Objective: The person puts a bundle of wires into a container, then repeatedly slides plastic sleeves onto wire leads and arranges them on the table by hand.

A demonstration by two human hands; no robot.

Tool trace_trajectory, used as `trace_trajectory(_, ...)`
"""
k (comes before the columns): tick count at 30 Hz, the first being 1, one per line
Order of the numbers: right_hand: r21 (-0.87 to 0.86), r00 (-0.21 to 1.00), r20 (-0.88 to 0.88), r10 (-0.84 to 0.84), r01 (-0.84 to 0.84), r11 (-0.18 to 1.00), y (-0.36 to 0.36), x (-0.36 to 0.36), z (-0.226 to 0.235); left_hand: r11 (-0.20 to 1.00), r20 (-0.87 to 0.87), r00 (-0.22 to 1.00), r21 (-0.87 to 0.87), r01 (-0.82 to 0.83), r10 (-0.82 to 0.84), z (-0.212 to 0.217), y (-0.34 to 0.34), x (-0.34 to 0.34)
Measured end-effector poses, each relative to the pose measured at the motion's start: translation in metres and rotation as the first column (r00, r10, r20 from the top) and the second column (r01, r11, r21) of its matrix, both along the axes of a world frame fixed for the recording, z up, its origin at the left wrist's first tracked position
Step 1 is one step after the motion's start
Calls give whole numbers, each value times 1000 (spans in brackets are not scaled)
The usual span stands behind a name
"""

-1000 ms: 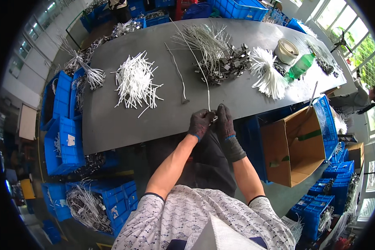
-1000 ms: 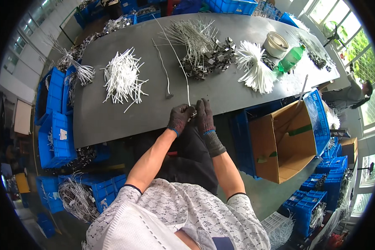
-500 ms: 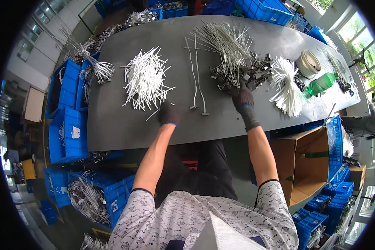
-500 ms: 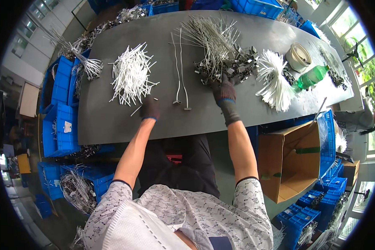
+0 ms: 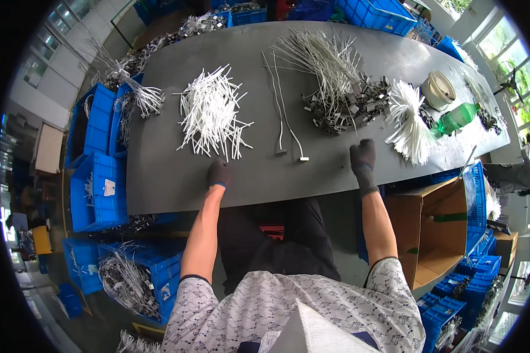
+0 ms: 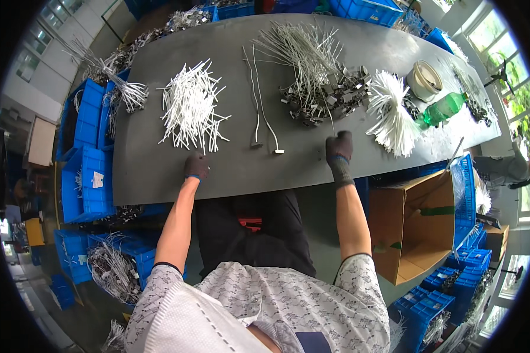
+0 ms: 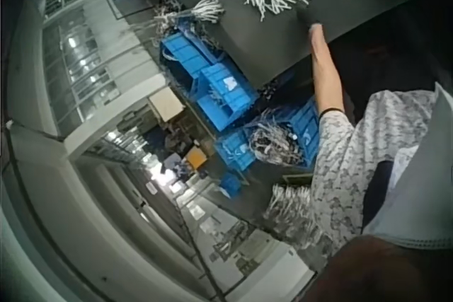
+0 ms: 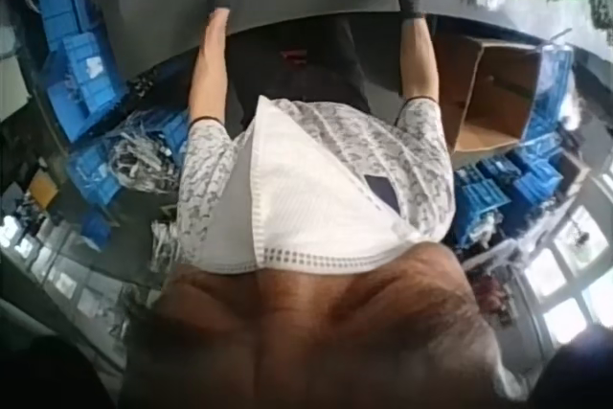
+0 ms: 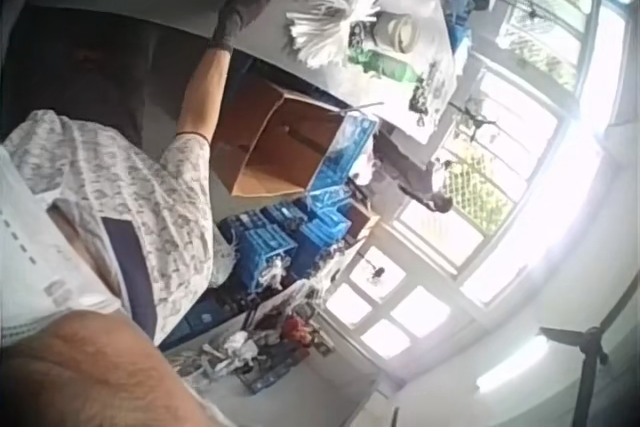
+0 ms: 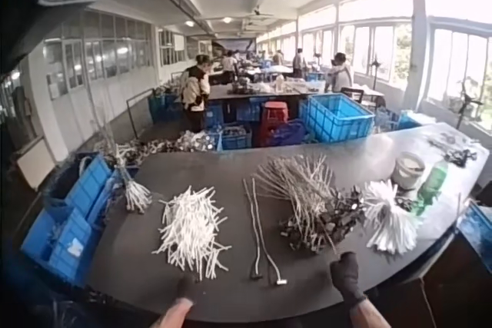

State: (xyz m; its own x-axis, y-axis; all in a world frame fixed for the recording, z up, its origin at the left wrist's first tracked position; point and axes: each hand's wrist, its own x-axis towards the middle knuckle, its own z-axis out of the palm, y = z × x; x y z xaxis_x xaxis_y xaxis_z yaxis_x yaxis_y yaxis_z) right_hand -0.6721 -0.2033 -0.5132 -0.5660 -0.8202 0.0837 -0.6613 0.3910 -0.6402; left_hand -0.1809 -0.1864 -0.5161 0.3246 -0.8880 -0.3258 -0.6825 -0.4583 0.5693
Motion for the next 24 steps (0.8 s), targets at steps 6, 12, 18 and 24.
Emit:
trace_trajectory(6,125,917,55,396,-400,908,195,-2,-29,902,-870,293,310,-301,397,-31,57,20)
trace_trajectory(12,880,889,-9,458,-210,426,438,-13,-107,946,-957,38,277,-166,287,5,69,-42)
trace_trajectory(18,543,939,117,325,-334,770,418,35,-52,953,-944,243,159,-259,224,67,53,-118)
trace_trajectory(24,392,906,60,418,-406,825,314,63,-10,923,-998,60,-14,-384,10,89,26,-199)
